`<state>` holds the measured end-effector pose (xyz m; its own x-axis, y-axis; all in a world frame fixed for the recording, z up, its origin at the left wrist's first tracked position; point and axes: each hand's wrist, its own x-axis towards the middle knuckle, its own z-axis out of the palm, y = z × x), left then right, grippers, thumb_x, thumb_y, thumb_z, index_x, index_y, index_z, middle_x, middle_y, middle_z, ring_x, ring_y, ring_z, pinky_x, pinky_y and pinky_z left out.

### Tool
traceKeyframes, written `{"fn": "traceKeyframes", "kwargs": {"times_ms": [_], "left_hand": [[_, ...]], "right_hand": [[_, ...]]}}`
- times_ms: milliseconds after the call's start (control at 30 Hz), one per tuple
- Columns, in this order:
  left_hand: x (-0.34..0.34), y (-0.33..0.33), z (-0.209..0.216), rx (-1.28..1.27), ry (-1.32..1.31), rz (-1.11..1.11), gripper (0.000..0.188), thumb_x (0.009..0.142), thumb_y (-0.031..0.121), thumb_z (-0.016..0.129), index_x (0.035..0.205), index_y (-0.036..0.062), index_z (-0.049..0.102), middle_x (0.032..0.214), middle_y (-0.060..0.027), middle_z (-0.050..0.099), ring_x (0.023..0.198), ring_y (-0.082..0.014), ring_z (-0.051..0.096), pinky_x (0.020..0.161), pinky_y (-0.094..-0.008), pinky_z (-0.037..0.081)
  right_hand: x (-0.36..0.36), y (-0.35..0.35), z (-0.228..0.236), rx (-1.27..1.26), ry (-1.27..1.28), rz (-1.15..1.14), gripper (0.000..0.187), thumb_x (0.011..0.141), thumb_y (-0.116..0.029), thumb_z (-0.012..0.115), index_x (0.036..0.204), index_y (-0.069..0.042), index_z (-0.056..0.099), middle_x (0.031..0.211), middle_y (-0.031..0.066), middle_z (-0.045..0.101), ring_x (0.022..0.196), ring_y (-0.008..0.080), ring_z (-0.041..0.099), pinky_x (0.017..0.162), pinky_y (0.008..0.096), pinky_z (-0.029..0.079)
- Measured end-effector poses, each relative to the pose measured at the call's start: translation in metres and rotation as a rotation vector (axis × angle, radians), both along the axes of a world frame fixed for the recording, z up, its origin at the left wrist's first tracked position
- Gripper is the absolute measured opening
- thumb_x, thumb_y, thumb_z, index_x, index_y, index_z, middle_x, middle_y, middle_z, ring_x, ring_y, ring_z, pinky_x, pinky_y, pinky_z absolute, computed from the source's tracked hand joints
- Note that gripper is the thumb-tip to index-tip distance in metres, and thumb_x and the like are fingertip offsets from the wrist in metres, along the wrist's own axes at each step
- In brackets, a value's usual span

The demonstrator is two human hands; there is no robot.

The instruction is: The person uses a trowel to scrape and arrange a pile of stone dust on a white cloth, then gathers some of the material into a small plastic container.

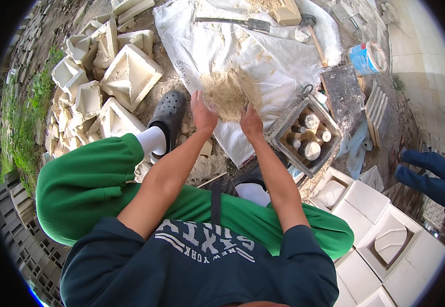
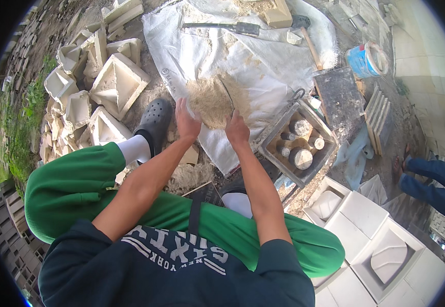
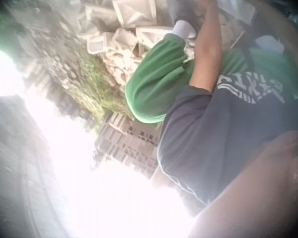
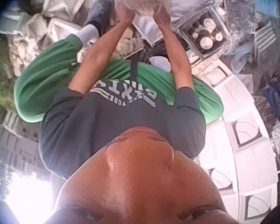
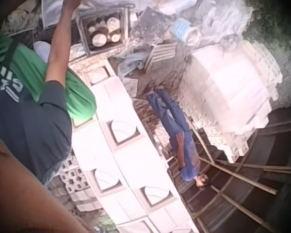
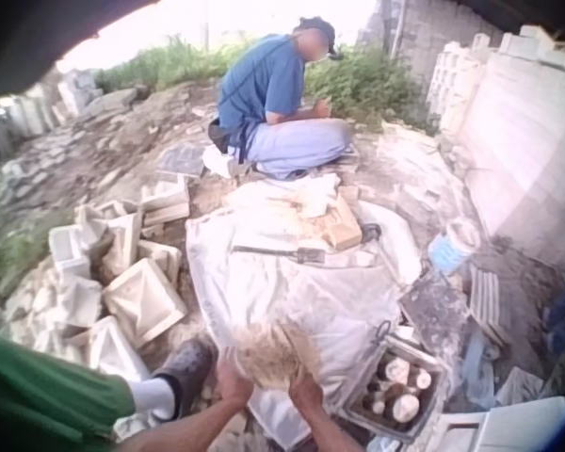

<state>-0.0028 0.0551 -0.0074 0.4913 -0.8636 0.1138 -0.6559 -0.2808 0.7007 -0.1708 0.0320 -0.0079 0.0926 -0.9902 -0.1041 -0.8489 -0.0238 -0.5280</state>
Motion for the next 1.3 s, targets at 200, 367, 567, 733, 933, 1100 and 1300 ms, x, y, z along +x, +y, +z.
{"fn": "traceKeyframes", "kwargs": {"times_ms": [200, 367, 567, 733, 933, 1100, 1300], "left_hand": [[0.008, -0.003, -0.007, 0.051, -0.096, -0.122, 0.057, 0.085, 0.015, 0.062, 0.135, -0.0003, 0.04, 0.144, -0.0217, 0.036, 0.136, -0.0369, 0.03, 0.112, -0.0447, 0.025], [0.003, 0.009, -0.009, 0.142, -0.095, -0.167, 0.057, 0.086, 0.02, 0.058, 0.136, 0.0006, 0.04, 0.147, -0.0205, 0.033, 0.139, -0.0355, 0.025, 0.115, -0.0448, 0.02], [-0.004, 0.034, -0.007, 0.277, -0.199, -0.313, 0.061, 0.085, 0.023, 0.057, 0.139, 0.0024, 0.037, 0.15, -0.0185, 0.028, 0.142, -0.033, 0.019, 0.117, -0.0457, 0.014], [-0.015, 0.049, -0.007, 0.272, -0.188, -0.365, 0.062, 0.084, 0.023, 0.059, 0.139, 0.0033, 0.037, 0.15, -0.0182, 0.028, 0.142, -0.0349, 0.02, 0.116, -0.0473, 0.016], [-0.016, 0.052, -0.007, 0.263, -0.184, -0.362, 0.063, 0.084, 0.024, 0.059, 0.139, 0.0027, 0.037, 0.151, -0.0177, 0.028, 0.143, -0.0329, 0.018, 0.116, -0.0474, 0.013], [-0.011, 0.055, -0.003, 0.384, -0.204, -0.378, 0.067, 0.084, 0.026, 0.059, 0.141, 0.0009, 0.034, 0.153, -0.0181, 0.022, 0.144, -0.0319, 0.014, 0.117, -0.0472, 0.012], [-0.013, 0.052, -0.003, 0.237, -0.069, -0.157, 0.071, 0.083, 0.018, 0.059, 0.143, -0.0008, 0.027, 0.153, -0.0235, 0.017, 0.142, -0.0375, 0.017, 0.116, -0.0449, 0.017]], "right_hand": [[0.003, -0.008, -0.004, -0.027, -0.004, -0.041, 0.044, 0.097, -0.038, 0.045, 0.118, 0.001, 0.043, 0.102, 0.0241, 0.062, 0.09, 0.0434, 0.062, 0.072, 0.0513, 0.05], [-0.008, 0.0, -0.013, -0.067, -0.025, -0.077, 0.049, 0.097, -0.039, 0.045, 0.122, 0.003, 0.042, 0.101, 0.0268, 0.062, 0.091, 0.044, 0.061, 0.074, 0.0514, 0.049], [-0.016, 0.001, -0.011, 0.061, 0.009, -0.151, 0.048, 0.097, -0.04, 0.043, 0.119, 0.003, 0.043, 0.098, 0.0276, 0.062, 0.09, 0.045, 0.061, 0.074, 0.0524, 0.048], [-0.018, -0.001, -0.005, 0.116, 0.03, -0.158, 0.043, 0.098, -0.039, 0.043, 0.116, 0.001, 0.045, 0.098, 0.0278, 0.062, 0.088, 0.0461, 0.061, 0.073, 0.0531, 0.047], [-0.01, 0.0, -0.004, 0.042, 0.029, -0.114, 0.041, 0.098, -0.037, 0.043, 0.114, 0.0, 0.046, 0.093, 0.028, 0.062, 0.085, 0.0464, 0.061, 0.072, 0.0537, 0.047], [-0.003, 0.008, 0.002, -0.035, -0.096, -0.064, 0.043, 0.098, -0.04, 0.041, 0.113, -0.001, 0.048, 0.093, 0.0271, 0.063, 0.086, 0.0456, 0.061, 0.072, 0.0541, 0.048], [0.004, 0.015, 0.004, 0.052, 0.038, -0.001, 0.04, 0.097, -0.039, 0.043, 0.109, -0.001, 0.048, 0.094, 0.0259, 0.063, 0.086, 0.0448, 0.062, 0.072, 0.0542, 0.048]]}}
